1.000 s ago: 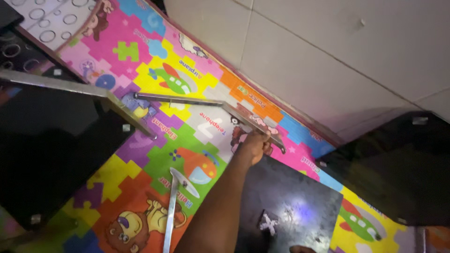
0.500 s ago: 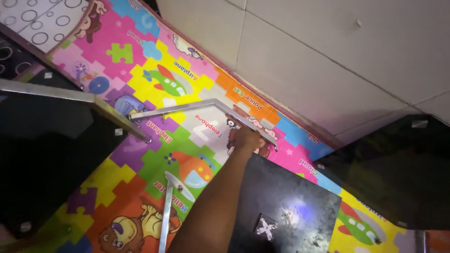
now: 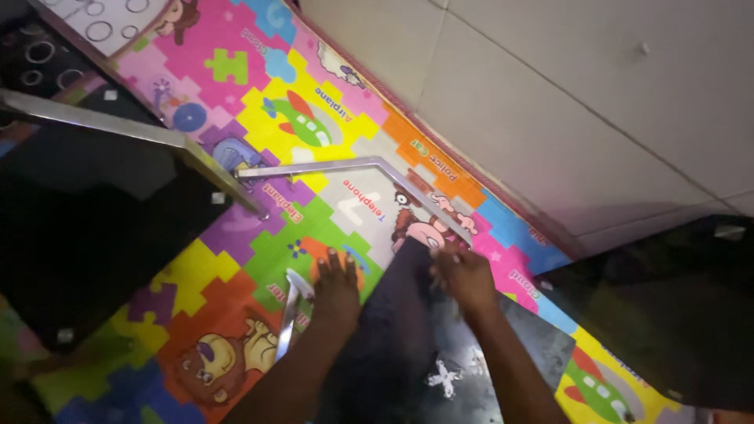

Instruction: The person assembles a metal-framed furniture piece on a colorful play mat. They connect metal rods at a central hub, attach black square panels to the frame, and tighten the joints by hand.

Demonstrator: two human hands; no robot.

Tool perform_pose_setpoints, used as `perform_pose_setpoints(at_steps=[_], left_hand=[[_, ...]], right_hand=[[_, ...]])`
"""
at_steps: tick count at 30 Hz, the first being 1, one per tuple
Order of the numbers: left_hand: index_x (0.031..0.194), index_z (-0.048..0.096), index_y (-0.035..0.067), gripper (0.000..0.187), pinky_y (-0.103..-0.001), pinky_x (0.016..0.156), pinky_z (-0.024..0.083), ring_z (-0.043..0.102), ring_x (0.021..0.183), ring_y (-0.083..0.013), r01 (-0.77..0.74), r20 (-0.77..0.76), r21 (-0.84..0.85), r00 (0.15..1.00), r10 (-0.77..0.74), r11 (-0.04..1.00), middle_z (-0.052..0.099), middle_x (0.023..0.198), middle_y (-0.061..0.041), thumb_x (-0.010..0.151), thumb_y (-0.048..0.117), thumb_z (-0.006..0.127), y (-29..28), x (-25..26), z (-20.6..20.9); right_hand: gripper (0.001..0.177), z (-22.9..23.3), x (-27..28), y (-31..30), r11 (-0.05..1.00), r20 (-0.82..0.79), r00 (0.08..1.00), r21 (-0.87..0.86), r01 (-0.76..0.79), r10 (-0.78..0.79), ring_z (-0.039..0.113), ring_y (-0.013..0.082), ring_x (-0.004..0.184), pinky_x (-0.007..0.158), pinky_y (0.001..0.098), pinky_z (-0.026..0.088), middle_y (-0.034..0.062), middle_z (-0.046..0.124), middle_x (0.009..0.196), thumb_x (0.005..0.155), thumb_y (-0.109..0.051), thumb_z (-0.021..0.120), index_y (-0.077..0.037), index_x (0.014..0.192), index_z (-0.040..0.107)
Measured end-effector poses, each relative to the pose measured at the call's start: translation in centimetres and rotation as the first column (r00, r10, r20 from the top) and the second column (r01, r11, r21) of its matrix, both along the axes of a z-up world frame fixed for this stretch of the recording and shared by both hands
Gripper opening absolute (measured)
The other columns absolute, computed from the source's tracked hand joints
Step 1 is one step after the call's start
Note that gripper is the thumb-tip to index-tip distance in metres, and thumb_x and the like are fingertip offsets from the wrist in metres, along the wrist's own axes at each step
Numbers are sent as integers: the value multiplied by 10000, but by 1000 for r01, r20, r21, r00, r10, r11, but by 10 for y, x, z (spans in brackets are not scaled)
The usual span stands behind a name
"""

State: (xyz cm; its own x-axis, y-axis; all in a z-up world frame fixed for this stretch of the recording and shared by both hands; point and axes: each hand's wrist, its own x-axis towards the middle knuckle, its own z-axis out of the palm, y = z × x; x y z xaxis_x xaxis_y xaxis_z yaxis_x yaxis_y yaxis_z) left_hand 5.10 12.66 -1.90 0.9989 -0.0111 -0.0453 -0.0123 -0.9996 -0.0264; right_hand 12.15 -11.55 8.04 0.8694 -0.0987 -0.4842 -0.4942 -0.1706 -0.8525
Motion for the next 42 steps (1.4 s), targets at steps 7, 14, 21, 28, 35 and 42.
perform_pose_setpoints(at_steps=[7, 14, 21, 28, 35, 42], left_hand=[[1573, 251, 39, 716, -703, 859, 522, 264, 1455, -544, 4, -191, 81, 981, 12, 997, 140, 1632, -316, 931, 176, 539, -4, -4, 4], [1577, 225, -27, 686, -708, 821, 544, 291, 1414, -619, 139, -286, 169, 954, -86, 976, 167, 1602, -407, 985, 158, 518, 6, 8, 8], [1564, 195, -8, 712, -707, 849, 529, 256, 1426, -607, 147, -366, 151, 927, -83, 978, 134, 1600, -389, 966, 170, 537, 1, 16, 29], [1582, 205, -29, 782, -559, 809, 601, 338, 1410, -570, 243, -299, 207, 938, -175, 948, 199, 1597, -407, 920, 135, 589, 16, 6, 27], [1583, 171, 46, 1024, -479, 822, 614, 318, 1447, -535, 152, -282, 97, 952, -119, 984, 170, 1620, -334, 784, 209, 791, 12, 5, 32], [1350, 518, 89, 743, -518, 983, 512, 492, 1326, -382, -20, -222, -292, 974, -48, 956, 453, 1450, -219, 721, 283, 862, 1, -50, 92]], right_hand=[[278, -79, 94, 34, 960, 67, 960, 46, -275, 272, 660, 145, 566, 512, 286, 514, 74, 736, 705, 908, -191, 623, 42, 811, 740], [233, -91, 107, 43, 994, -87, 994, 79, 74, -67, 621, 180, 483, 426, 312, 456, 123, 700, 662, 859, -175, 744, 57, 835, 739], [335, -79, 89, 39, 989, 87, 986, 17, 144, -145, 619, 167, 496, 470, 293, 474, 118, 720, 669, 937, -266, 671, 55, 876, 743], [245, -55, -88, -49, 916, 118, 909, 36, 399, -400, 605, 125, 618, 548, 268, 481, 61, 717, 780, 933, -251, 677, -35, 1038, 729], [208, -33, -282, -123, 818, 36, 962, -518, 251, -272, 686, 146, 686, 654, 304, 533, 114, 741, 792, 897, -158, 713, -53, 1075, 734], [478, -37, -354, -53, 992, 125, 990, -116, -57, 71, 758, 253, 795, 700, 383, 626, 125, 755, 1024, 717, -92, 755, -96, 1188, 676]])
